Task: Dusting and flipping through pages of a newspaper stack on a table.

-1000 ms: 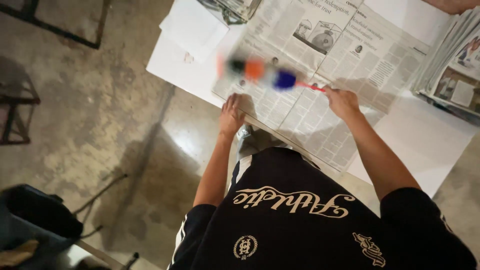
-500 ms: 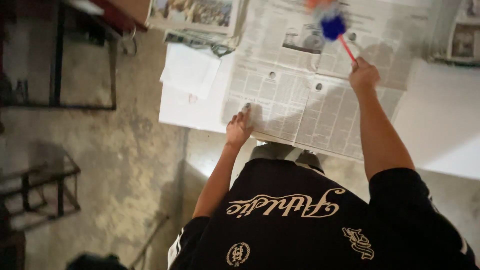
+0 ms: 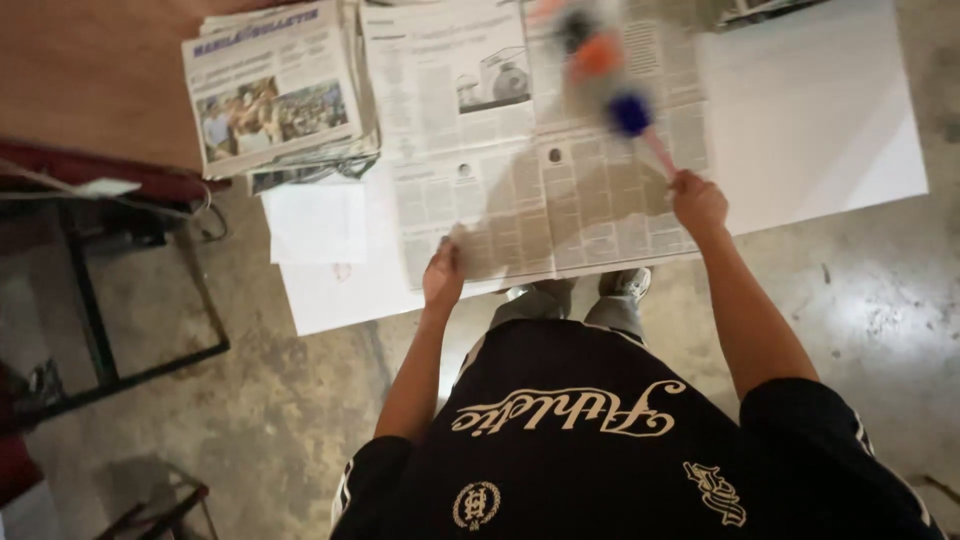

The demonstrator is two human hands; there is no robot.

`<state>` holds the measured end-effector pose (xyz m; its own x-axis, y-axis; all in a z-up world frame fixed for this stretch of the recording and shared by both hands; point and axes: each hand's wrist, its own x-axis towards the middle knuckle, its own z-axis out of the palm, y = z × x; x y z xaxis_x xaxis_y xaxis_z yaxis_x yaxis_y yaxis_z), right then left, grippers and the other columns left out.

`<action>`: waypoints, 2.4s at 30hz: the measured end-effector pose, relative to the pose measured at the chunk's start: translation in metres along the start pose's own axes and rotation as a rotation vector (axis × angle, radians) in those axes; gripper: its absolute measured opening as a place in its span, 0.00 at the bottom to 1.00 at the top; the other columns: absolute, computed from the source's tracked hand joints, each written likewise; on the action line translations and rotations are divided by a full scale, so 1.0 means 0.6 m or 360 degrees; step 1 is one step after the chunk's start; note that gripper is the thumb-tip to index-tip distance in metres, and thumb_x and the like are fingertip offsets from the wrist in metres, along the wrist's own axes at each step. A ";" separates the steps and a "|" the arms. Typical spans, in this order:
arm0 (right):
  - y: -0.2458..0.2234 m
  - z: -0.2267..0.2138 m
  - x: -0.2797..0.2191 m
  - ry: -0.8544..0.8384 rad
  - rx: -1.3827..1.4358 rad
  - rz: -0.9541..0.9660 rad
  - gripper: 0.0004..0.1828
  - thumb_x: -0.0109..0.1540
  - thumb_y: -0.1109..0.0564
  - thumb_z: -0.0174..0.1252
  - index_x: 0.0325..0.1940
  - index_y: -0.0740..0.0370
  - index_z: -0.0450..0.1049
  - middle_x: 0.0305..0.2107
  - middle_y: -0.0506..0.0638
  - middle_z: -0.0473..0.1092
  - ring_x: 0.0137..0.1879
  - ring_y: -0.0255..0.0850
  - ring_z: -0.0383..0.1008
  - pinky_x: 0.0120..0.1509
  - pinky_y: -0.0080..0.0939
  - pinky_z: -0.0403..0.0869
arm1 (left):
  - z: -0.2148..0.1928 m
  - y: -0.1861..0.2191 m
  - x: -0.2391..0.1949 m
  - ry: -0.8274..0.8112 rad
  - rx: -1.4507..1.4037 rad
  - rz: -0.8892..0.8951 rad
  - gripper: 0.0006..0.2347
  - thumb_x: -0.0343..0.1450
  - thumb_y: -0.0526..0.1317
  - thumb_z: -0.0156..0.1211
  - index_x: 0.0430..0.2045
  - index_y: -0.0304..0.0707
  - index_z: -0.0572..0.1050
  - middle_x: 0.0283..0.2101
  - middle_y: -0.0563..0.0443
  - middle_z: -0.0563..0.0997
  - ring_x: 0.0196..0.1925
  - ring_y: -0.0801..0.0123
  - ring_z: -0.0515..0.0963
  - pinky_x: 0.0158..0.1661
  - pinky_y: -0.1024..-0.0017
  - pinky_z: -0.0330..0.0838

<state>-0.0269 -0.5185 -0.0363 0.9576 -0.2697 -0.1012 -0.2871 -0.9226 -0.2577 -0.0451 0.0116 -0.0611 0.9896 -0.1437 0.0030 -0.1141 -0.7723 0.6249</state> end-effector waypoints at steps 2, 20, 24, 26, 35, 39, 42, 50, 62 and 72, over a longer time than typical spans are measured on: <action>0.024 0.009 -0.002 0.0111 0.0176 0.0067 0.08 0.68 0.53 0.53 0.45 0.53 0.77 0.31 0.62 0.76 0.37 0.64 0.77 0.39 0.64 0.74 | 0.000 0.008 0.003 0.0038 -0.0029 -0.0033 0.12 0.73 0.37 0.58 0.51 0.40 0.74 0.43 0.39 0.84 0.44 0.44 0.82 0.44 0.52 0.76; 0.253 -0.047 -0.350 -0.0003 0.0167 0.0195 0.14 0.76 0.48 0.49 0.40 0.54 0.73 0.26 0.62 0.73 0.32 0.64 0.74 0.36 0.64 0.70 | 0.035 0.102 -0.037 0.0534 -0.0222 -0.0354 0.08 0.69 0.33 0.62 0.40 0.40 0.77 0.36 0.48 0.82 0.36 0.58 0.80 0.39 0.61 0.75; 0.232 -0.077 -0.367 0.0000 0.0460 0.0040 0.11 0.72 0.50 0.48 0.40 0.55 0.72 0.24 0.63 0.72 0.30 0.67 0.72 0.33 0.65 0.69 | 0.060 0.176 -0.049 0.0721 -0.0014 -0.0338 0.04 0.74 0.30 0.63 0.38 0.40 0.79 0.37 0.48 0.83 0.36 0.58 0.79 0.39 0.62 0.75; 0.229 -0.104 -0.361 -0.0136 0.0343 -0.0038 0.12 0.71 0.49 0.48 0.39 0.55 0.72 0.22 0.63 0.72 0.29 0.67 0.72 0.32 0.66 0.69 | 0.087 0.233 -0.061 0.0674 -0.0209 -0.0253 0.08 0.71 0.27 0.59 0.41 0.38 0.79 0.39 0.47 0.83 0.36 0.61 0.80 0.37 0.65 0.76; 0.395 -0.091 -0.248 0.0053 0.0309 0.0119 0.18 0.76 0.48 0.46 0.39 0.58 0.73 0.21 0.61 0.69 0.28 0.60 0.69 0.32 0.62 0.66 | 0.310 0.465 -0.048 -0.0048 -0.0198 0.0449 0.16 0.64 0.39 0.68 0.45 0.41 0.78 0.49 0.44 0.79 0.54 0.49 0.76 0.51 0.55 0.72; 0.372 -0.129 -0.221 0.0159 0.0999 0.0517 0.24 0.78 0.47 0.44 0.35 0.62 0.72 0.17 0.49 0.61 0.24 0.40 0.60 0.29 0.45 0.60 | 0.321 0.605 -0.018 -0.0359 -0.0010 0.0703 0.19 0.59 0.41 0.69 0.43 0.39 0.78 0.48 0.43 0.75 0.56 0.49 0.73 0.46 0.49 0.69; 0.373 -0.125 -0.216 0.0076 0.1306 0.0591 0.24 0.76 0.46 0.44 0.34 0.63 0.72 0.17 0.43 0.58 0.24 0.32 0.56 0.28 0.40 0.55 | 0.423 0.579 -0.032 -0.0182 0.0209 0.0802 0.13 0.65 0.36 0.63 0.44 0.41 0.78 0.48 0.46 0.76 0.53 0.53 0.74 0.46 0.56 0.71; 0.337 -0.152 -0.242 -0.0081 0.1345 0.0469 0.24 0.76 0.44 0.44 0.34 0.62 0.71 0.15 0.41 0.55 0.22 0.29 0.53 0.26 0.38 0.53 | 0.386 0.595 -0.025 -0.0194 0.0089 0.0840 0.09 0.67 0.36 0.62 0.40 0.39 0.78 0.45 0.51 0.75 0.49 0.57 0.77 0.43 0.61 0.75; 0.292 -0.193 -0.220 -0.0204 0.1562 0.0523 0.24 0.75 0.44 0.43 0.35 0.62 0.70 0.15 0.40 0.56 0.20 0.29 0.54 0.23 0.36 0.55 | 0.424 0.604 0.031 -0.0355 0.0167 0.0668 0.04 0.65 0.36 0.63 0.27 0.34 0.81 0.45 0.45 0.80 0.48 0.55 0.80 0.43 0.59 0.78; 0.257 -0.202 -0.211 -0.0162 0.1826 0.0629 0.22 0.75 0.43 0.43 0.35 0.60 0.68 0.15 0.39 0.56 0.19 0.27 0.53 0.22 0.33 0.54 | 0.337 0.625 0.071 0.0156 -0.0895 0.0006 0.03 0.72 0.31 0.61 0.36 0.36 0.79 0.33 0.49 0.81 0.31 0.71 0.80 0.36 0.75 0.74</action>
<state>-0.1896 -0.6599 0.0536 0.8080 -0.4066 -0.4265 -0.4621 0.0118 -0.8867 -0.0636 -0.4094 0.0153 0.9959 -0.0670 0.0616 -0.0799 -0.3198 0.9441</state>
